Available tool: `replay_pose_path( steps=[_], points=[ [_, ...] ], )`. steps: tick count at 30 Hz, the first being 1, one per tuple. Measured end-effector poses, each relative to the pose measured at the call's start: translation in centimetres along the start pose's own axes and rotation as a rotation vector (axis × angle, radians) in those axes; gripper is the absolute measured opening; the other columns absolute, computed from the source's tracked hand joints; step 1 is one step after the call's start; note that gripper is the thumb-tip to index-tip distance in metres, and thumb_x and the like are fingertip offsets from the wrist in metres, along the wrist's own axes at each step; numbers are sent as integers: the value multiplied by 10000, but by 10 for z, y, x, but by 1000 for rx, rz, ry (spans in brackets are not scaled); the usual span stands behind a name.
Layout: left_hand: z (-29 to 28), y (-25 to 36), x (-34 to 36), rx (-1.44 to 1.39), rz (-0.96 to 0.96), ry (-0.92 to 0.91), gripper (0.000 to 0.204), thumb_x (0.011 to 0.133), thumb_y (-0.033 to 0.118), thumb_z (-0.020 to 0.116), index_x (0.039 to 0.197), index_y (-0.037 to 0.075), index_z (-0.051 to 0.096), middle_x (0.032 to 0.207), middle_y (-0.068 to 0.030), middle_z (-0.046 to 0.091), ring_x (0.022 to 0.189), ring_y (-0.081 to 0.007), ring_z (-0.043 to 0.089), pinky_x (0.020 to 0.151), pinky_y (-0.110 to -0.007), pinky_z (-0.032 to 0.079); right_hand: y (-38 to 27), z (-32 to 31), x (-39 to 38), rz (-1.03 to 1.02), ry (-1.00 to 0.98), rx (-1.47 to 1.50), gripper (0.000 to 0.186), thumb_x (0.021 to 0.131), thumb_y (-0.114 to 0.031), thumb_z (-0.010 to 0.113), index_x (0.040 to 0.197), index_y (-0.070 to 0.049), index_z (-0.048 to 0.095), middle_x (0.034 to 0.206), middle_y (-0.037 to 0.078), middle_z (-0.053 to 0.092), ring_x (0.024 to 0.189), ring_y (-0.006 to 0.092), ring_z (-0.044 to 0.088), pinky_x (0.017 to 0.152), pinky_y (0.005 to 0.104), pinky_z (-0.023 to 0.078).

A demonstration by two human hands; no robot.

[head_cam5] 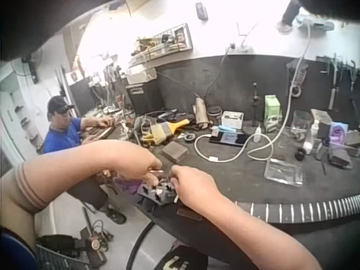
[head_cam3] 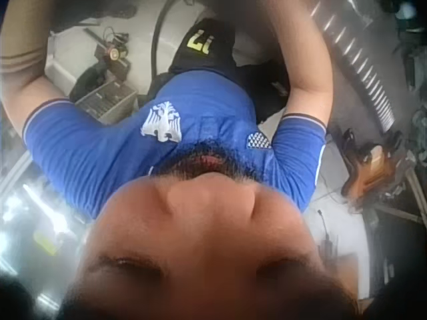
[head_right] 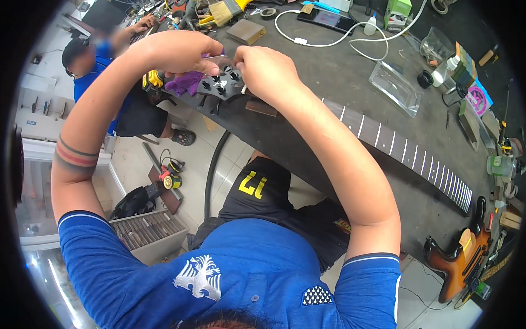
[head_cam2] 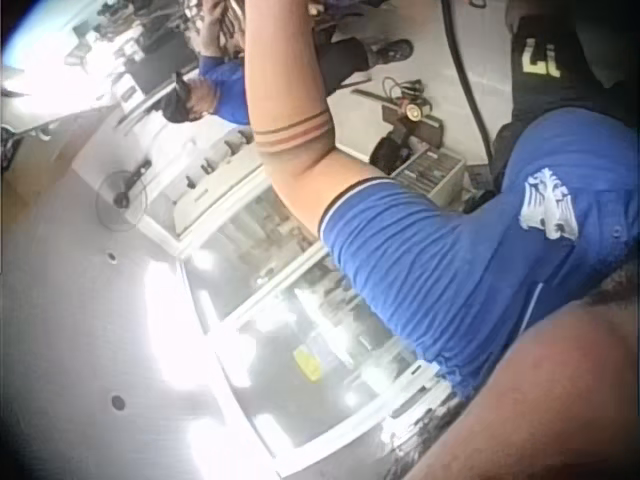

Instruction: The person adjusts hardware on a bass guitar headstock using a wrench, wipes down the fretboard with a cloth, and polishes the body of the guitar before briefly using a drill on it.

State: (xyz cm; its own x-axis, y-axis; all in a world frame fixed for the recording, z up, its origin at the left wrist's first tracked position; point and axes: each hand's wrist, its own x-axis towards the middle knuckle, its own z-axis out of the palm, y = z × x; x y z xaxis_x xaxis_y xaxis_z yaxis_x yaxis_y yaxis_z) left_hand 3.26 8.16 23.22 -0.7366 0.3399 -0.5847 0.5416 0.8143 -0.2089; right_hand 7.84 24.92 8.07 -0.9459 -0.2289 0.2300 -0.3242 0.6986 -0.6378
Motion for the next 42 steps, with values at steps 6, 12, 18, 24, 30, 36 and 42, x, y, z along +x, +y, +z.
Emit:
replay_pose_path(
  steps=[6,12,18,24,30,36,42],
  points=[
    [-3,10,0,-16,-46,-83,348,1115,412,670,1302,119,676,819,-83,712,605,-205,709,565,-373,571,-4,6,1,-10,36,-48,217,1039,-191,675,1200,-148,814,1134,130,806,1103,341,776,937,509,605],
    [-15,28,3,-53,-92,-128,218,1108,267,647,1200,71,664,704,-39,634,531,-184,646,507,-354,525,4,11,4,-38,84,-41,275,951,-95,679,1181,-148,820,1116,138,825,1081,356,796,913,516,622],
    [-13,30,7,-60,-148,-126,284,1115,321,679,1148,39,664,688,-46,628,495,-179,635,479,-350,518,2,10,6,-21,26,-25,240,973,-128,688,1165,-154,830,1105,143,831,1065,351,807,905,516,635],
    [-10,30,11,-30,-157,-131,319,1123,344,677,1134,25,662,683,-55,636,501,-182,661,464,-338,527,0,8,5,3,16,14,236,992,-146,693,1180,-159,835,1120,148,834,1062,345,812,915,503,639],
    [-10,34,10,-3,-153,-120,351,1134,373,656,1119,22,645,674,-69,654,514,-197,686,471,-341,542,3,9,8,6,-21,-27,258,1013,-168,689,1231,-146,824,1148,160,834,1084,339,815,929,502,644],
    [-10,30,11,-32,-133,-118,282,1134,297,617,1103,17,632,674,-88,682,497,-199,688,463,-336,542,3,10,7,-6,-8,-16,261,1023,-173,679,1240,-148,822,1151,162,833,1084,344,815,933,504,645],
    [-14,26,11,-83,-124,-159,234,1123,240,597,1146,11,641,680,-90,691,478,-195,680,458,-333,544,2,10,6,-6,1,-8,253,1030,-176,667,1224,-163,829,1138,145,835,1077,339,813,925,495,646]
  ],
)
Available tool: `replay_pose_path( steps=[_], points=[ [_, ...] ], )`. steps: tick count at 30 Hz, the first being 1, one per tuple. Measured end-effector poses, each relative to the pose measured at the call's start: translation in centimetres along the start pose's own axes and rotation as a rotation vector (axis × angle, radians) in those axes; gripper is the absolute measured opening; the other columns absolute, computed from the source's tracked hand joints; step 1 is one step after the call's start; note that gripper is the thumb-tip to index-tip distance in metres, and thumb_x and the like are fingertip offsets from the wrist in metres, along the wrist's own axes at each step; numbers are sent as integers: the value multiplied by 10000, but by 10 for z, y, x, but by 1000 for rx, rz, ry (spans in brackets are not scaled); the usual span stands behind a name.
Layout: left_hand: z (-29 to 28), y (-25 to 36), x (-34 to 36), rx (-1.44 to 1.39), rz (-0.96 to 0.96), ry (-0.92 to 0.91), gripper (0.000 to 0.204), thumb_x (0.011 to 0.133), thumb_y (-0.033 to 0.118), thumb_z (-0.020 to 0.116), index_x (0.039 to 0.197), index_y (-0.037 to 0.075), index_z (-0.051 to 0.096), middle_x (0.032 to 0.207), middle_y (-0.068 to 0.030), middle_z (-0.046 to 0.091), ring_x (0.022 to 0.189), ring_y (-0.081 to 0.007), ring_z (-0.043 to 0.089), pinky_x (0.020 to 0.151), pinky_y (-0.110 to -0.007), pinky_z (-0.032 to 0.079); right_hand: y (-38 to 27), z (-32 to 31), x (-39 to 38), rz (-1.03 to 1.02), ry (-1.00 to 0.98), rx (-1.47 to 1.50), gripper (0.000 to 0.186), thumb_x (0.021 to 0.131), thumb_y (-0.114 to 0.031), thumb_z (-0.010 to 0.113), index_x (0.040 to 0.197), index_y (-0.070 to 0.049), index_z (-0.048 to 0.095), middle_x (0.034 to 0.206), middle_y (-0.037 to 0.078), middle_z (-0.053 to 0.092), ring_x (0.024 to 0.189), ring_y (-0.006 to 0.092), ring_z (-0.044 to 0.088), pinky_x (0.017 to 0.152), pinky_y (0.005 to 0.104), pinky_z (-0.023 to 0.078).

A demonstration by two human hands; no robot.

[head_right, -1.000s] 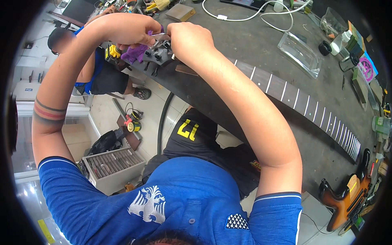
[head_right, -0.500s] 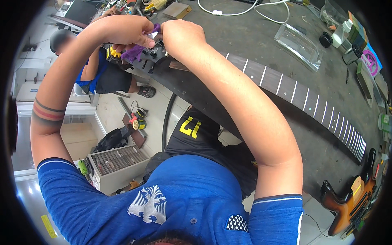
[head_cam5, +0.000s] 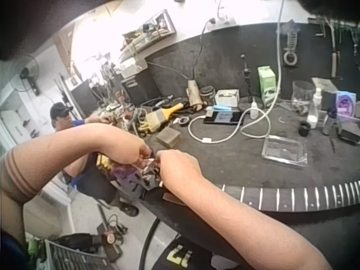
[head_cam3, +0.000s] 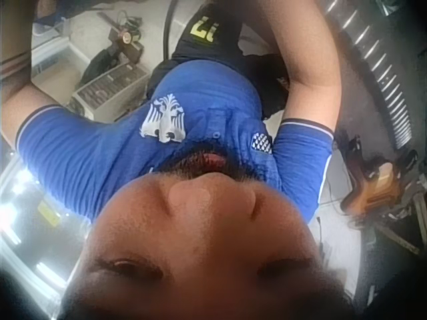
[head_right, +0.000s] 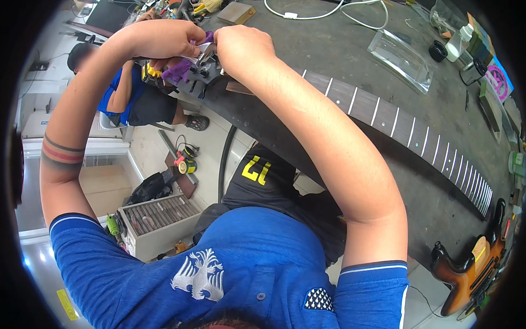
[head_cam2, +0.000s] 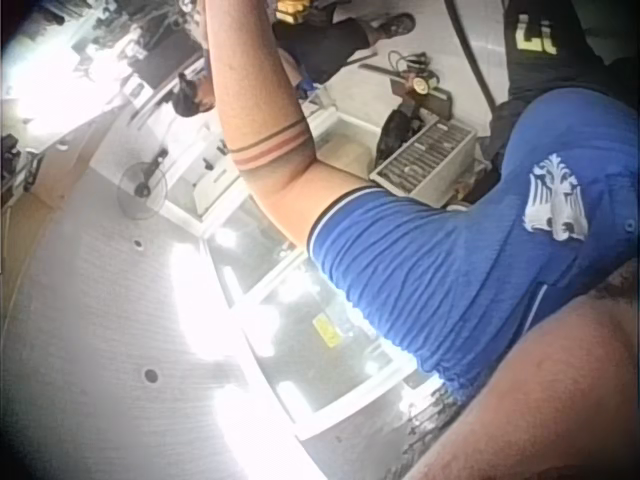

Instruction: The person adjusts hardware on a bass guitar headstock using a wrench, wipes down the fretboard with a cloth, and polishes the body of the guitar before briefly using a drill on it.

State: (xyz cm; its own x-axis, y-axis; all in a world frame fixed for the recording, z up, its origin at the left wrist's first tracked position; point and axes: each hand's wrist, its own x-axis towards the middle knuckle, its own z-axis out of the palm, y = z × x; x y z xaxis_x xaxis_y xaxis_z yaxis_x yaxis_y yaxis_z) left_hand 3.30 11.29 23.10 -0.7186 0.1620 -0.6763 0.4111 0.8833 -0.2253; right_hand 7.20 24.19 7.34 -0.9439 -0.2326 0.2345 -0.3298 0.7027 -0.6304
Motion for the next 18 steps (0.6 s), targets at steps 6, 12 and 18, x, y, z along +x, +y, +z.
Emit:
replay_pose_path(
  steps=[6,12,18],
  points=[
    [6,6,-5,28,5,61,303,1140,309,632,1247,26,657,700,-85,691,538,-208,719,495,-340,576,1,-2,-2,-12,15,19,261,1005,-162,676,1213,-166,832,1120,132,835,1072,332,808,914,500,642],
    [8,2,2,20,21,61,269,1142,288,628,1214,34,680,779,-99,749,620,-223,769,552,-359,611,1,-2,0,-1,-1,2,252,994,-146,674,1186,-161,838,1101,131,833,1070,339,805,911,498,639],
    [20,-6,12,59,75,156,208,1105,230,643,1181,53,721,798,-79,768,684,-224,775,654,-388,602,2,-3,-1,-17,15,21,253,980,-139,676,1175,-148,838,1095,140,831,1064,343,802,909,505,630]
  ],
)
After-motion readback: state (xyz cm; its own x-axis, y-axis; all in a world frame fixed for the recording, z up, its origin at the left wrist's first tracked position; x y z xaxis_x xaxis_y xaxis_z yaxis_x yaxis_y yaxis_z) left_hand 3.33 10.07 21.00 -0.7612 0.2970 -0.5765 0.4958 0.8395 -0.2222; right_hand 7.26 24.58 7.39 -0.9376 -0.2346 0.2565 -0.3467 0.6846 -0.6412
